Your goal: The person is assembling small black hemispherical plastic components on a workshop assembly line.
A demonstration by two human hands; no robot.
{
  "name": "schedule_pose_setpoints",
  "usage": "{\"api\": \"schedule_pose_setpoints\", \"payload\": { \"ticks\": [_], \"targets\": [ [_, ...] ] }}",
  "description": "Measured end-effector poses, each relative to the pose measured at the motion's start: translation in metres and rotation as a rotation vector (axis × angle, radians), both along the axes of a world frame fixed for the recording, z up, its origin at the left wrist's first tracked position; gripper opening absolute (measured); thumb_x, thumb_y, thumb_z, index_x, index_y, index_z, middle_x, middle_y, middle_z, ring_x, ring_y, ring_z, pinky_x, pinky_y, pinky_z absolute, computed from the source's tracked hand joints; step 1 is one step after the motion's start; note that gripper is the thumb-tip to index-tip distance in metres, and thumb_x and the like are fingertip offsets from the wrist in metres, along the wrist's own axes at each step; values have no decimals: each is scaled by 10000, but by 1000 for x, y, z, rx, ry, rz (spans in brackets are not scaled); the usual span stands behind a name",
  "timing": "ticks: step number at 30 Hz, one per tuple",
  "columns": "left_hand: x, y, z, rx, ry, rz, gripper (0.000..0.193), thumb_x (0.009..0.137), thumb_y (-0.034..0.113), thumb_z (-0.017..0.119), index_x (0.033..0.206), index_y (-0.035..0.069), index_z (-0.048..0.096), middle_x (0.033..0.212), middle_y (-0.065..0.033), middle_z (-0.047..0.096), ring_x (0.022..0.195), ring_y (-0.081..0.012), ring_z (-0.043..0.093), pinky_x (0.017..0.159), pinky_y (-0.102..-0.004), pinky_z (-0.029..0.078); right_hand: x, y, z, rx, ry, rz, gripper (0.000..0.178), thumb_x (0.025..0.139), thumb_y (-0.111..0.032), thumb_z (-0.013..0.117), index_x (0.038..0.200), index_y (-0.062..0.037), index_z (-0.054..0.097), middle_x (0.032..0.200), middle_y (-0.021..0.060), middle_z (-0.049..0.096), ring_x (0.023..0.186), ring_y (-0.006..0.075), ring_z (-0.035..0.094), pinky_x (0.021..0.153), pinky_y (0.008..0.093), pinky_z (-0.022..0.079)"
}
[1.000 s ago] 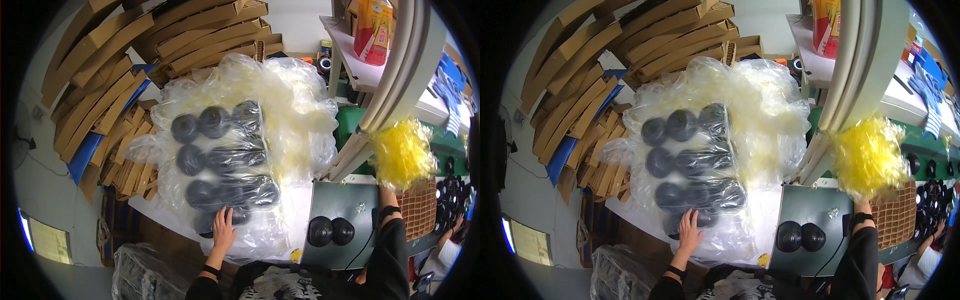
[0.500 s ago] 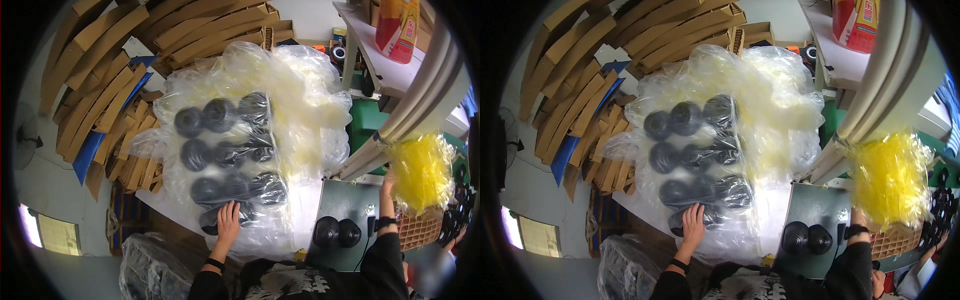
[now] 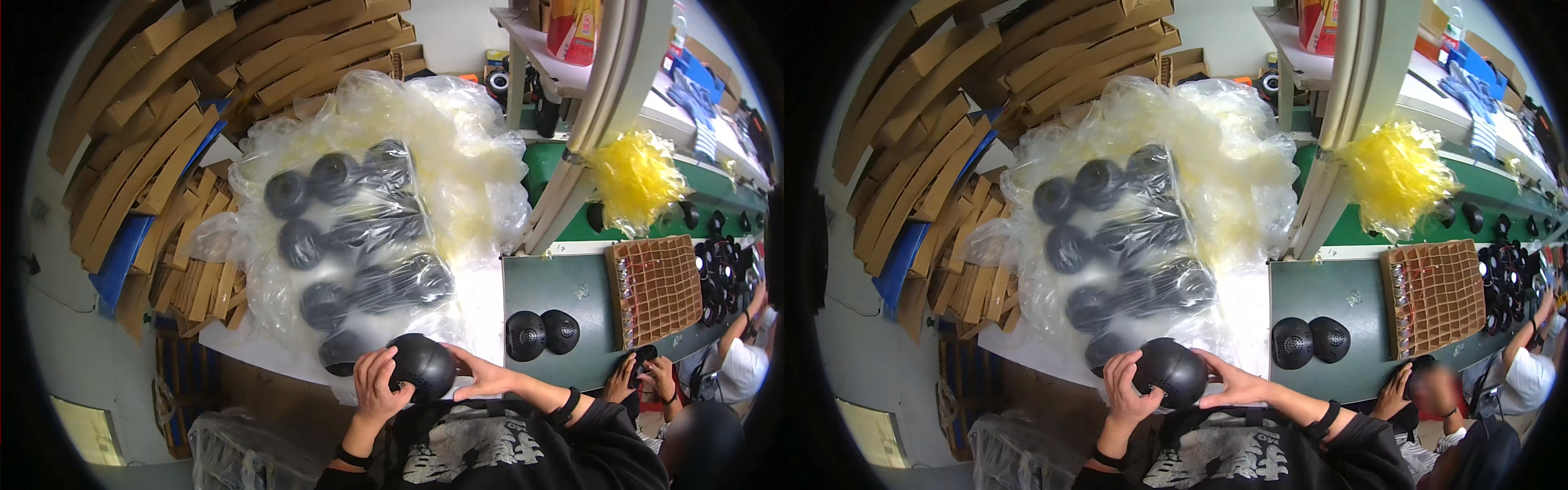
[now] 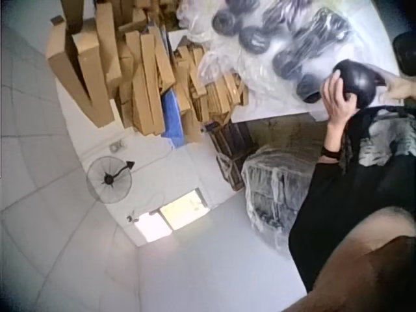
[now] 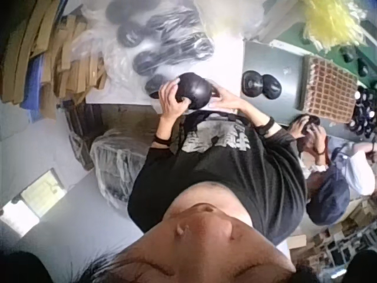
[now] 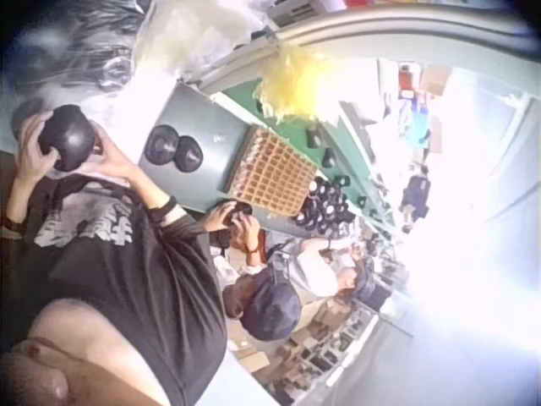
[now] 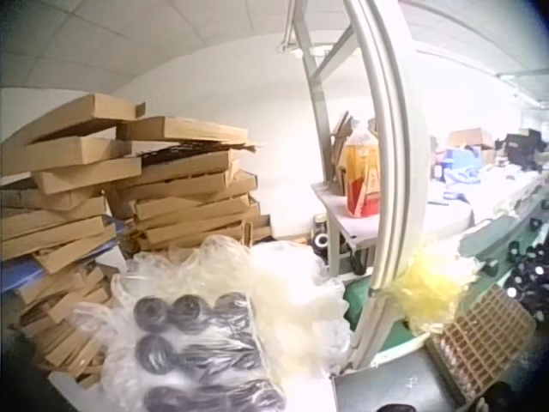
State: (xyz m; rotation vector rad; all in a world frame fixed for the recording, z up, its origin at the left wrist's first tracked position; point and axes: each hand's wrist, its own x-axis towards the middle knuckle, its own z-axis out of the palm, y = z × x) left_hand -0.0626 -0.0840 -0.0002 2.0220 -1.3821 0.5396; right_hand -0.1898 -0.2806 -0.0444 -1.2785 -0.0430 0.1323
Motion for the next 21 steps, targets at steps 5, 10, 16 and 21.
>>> {"api": "schedule_pose_setpoints", "payload": {
  "ticks": [5, 10, 16, 21],
  "targets": [
    [-4, -21, 20, -210, 316, 2, 810, 592, -8, 682, 1306, 13, 301, 1219, -214, 487, 1073, -349, 497, 947, -439, 375, -1, 14, 52, -163, -5, -242, 865, 656, -228, 848, 1309, 5, 330, 1194, 140, 493, 1135, 205, 485, 995, 359, 375],
    [-21, -35, 33, -424, 862, 41, 736, 721, -43, 642, 1348, 5, 261, 1174, -144, 456, 1061, -238, 467, 946, -381, 368, -10, 16, 70, -582, -317, -700, 813, 582, -184, 889, 1191, -19, 377, 1184, 149, 467, 1110, 221, 505, 951, 357, 414],
    [-29, -34, 36, -728, 1936, -316, 379, 985, 235, 386, 1307, 35, 379, 1138, -85, 539, 1002, -170, 525, 943, -331, 379, -17, 7, 63, -1148, -714, -820, 671, 573, -160, 843, 1107, -53, 451, 1231, 178, 516, 1158, 343, 509, 1001, 500, 378],
    [-23, -40, 33, -790, 2174, -206, 395, 1000, 327, 357, 1281, 63, 438, 1247, -62, 514, 1154, -176, 476, 1004, -325, 360, -26, 5, 67, -1547, -756, -489, 590, 589, -277, 824, 1041, -72, 504, 1197, 160, 546, 1099, 335, 536, 965, 502, 396]
  ]
}}
